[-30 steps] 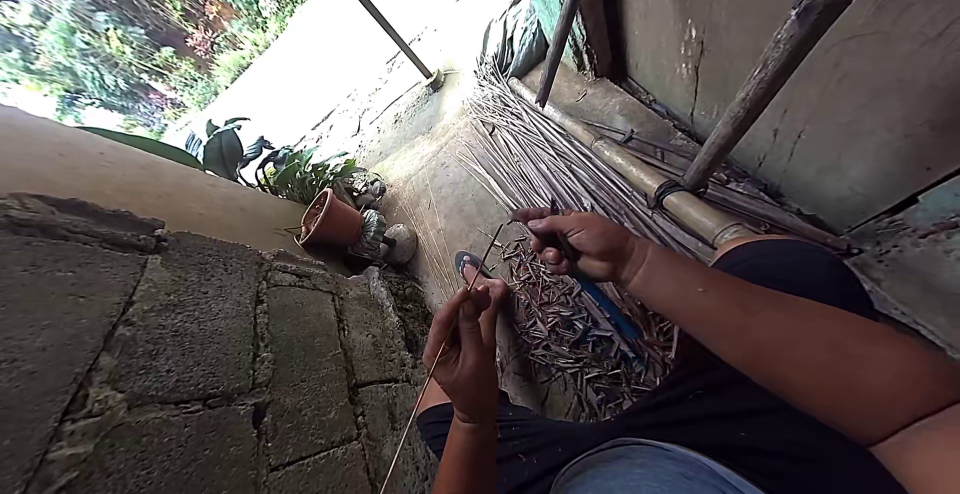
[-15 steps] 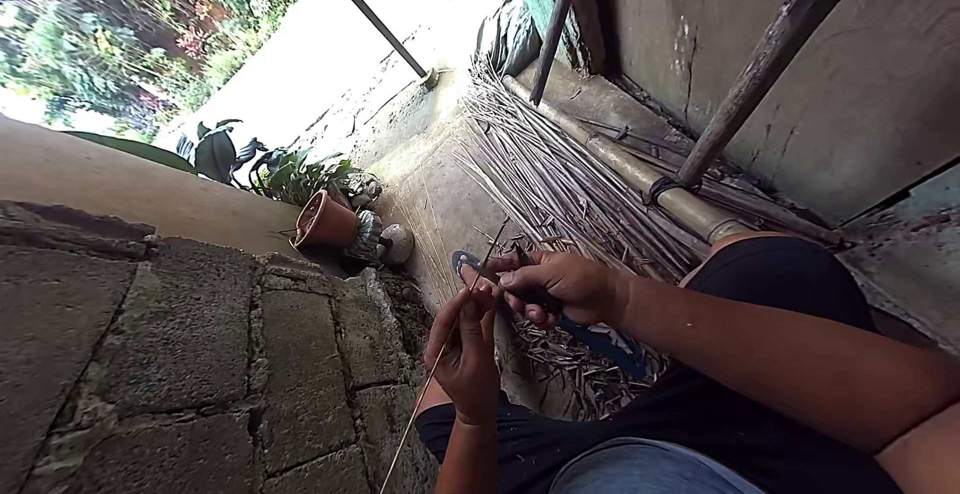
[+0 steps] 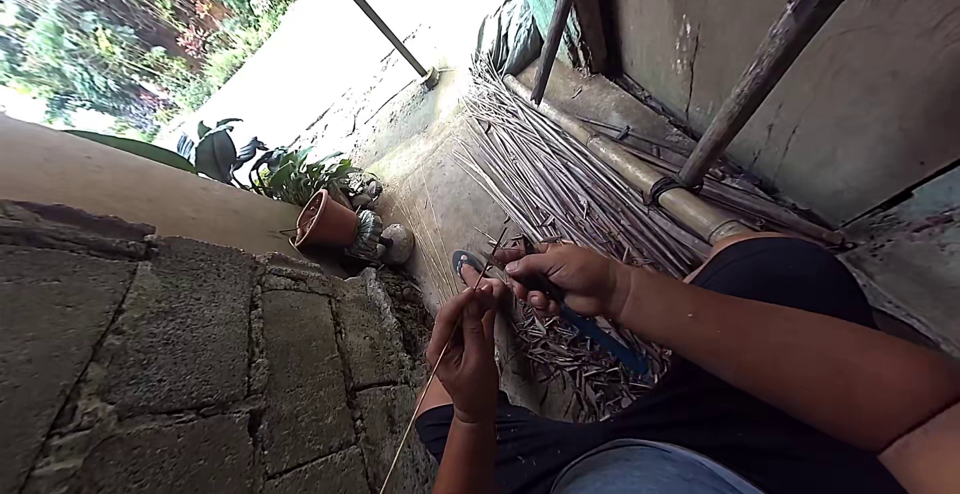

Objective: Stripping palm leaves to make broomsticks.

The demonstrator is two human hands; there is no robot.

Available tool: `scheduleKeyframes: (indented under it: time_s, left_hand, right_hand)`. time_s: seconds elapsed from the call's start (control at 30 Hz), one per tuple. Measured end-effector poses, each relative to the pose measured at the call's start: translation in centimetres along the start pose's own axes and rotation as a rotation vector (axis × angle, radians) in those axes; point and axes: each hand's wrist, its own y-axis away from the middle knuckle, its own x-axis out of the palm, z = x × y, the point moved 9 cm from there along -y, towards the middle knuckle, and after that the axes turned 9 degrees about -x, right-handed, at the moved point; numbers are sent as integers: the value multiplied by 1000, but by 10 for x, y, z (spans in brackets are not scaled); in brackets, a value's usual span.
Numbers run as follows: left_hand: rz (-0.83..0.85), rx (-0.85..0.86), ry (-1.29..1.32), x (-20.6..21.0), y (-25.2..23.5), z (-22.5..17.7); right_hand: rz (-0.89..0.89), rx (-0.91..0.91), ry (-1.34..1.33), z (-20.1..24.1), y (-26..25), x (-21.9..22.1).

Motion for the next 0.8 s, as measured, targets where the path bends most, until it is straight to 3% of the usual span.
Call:
scheduleKeyframes:
  time_s: [0.17, 0.4, 0.6, 0.8]
  left_hand:
    - [-8, 0, 2, -1, 1, -1]
    - [-71, -60, 73, -7, 0, 0]
    - [-175, -77, 1, -18, 0, 4]
    - [-174, -39, 29, -13, 2, 1]
  right_hand:
    - [-15, -25, 23, 3, 1, 1]
    - [-301, -141, -167, 36, -17, -59]
    - [-84, -188, -14, 26, -6, -19]
    - [118, -114, 99, -5, 2, 16]
